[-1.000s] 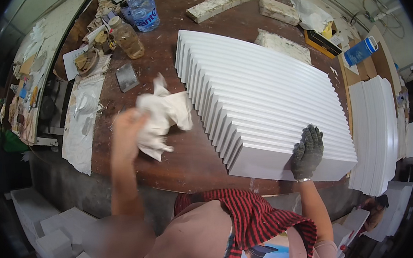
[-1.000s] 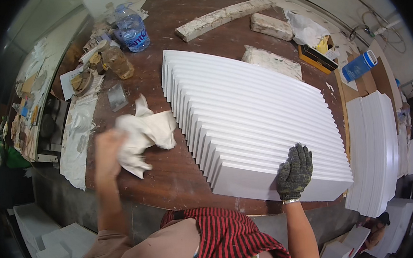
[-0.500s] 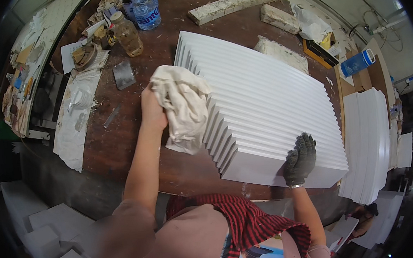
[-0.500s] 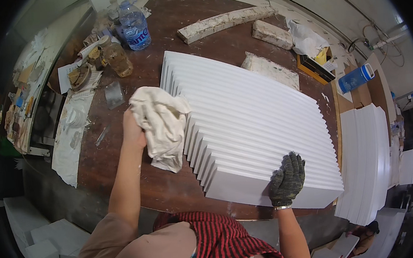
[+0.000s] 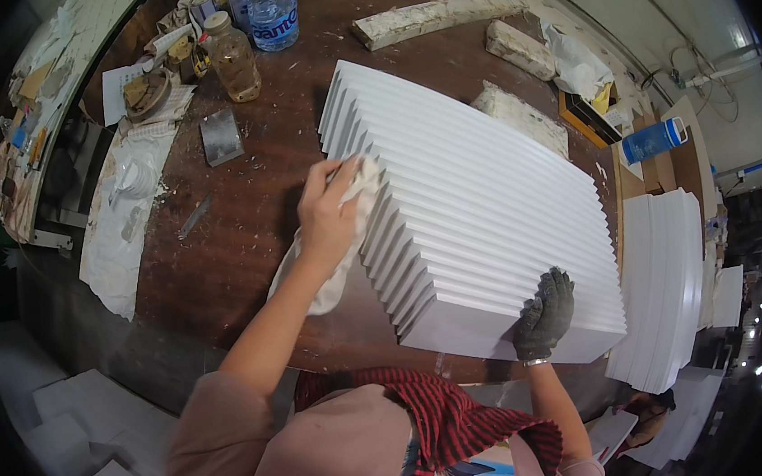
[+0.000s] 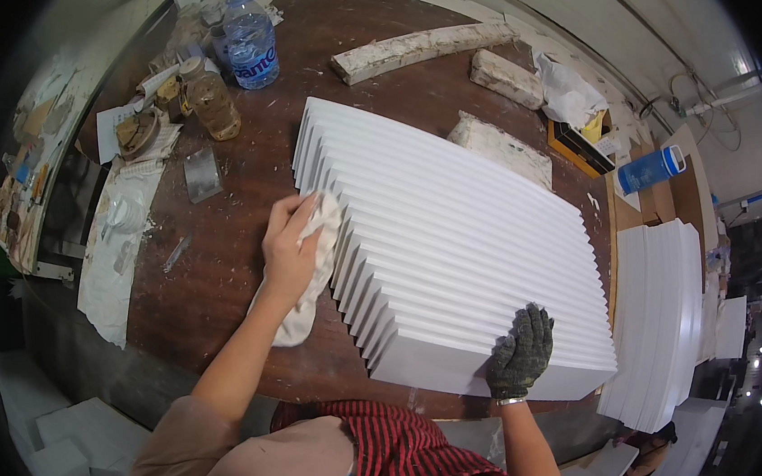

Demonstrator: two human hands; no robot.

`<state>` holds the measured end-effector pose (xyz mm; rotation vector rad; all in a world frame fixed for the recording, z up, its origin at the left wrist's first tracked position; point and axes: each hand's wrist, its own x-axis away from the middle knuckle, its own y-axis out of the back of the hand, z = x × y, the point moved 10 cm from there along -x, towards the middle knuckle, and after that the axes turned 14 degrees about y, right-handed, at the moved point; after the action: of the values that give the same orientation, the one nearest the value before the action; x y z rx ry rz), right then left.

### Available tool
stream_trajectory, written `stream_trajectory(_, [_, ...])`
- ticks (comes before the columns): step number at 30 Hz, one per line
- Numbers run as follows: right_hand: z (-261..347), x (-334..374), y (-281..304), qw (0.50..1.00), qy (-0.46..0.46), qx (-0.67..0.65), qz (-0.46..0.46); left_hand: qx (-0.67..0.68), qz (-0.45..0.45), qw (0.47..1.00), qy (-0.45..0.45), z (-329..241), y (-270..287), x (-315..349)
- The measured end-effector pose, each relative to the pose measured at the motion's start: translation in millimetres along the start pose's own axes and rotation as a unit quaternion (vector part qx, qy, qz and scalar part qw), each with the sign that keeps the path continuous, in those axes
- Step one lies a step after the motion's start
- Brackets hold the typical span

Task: The person wipes a stack of white ribbed decorative panels with a cloth, repeatedly turning the stack to clean different sides. The person also lifts and repositions the stack on the table during the process.

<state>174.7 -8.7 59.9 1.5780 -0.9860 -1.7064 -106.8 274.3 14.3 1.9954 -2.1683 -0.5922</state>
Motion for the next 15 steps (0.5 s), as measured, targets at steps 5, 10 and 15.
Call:
stream_trajectory(5, [-2.4, 1.7, -1.9, 1.000, -0.011, -0.002, 0.014, -0.077, 0.046, 0.992, -0.093, -16.9, -15.5, 30.1])
stream_trajectory(10, [-0.5, 2.1, -4.3, 1.000, 0.002, 0.007, 0.023, -0.038, 0.076, 0.995, -0.051, -0.8, -11.2, 25.4])
stream_trajectory(15, [-3.0, 4.2, -6.3, 1.000, 0.003, 0.000, 0.027, -0.088, 0.055, 0.986, -0.134, -20.2, -24.4, 35.1])
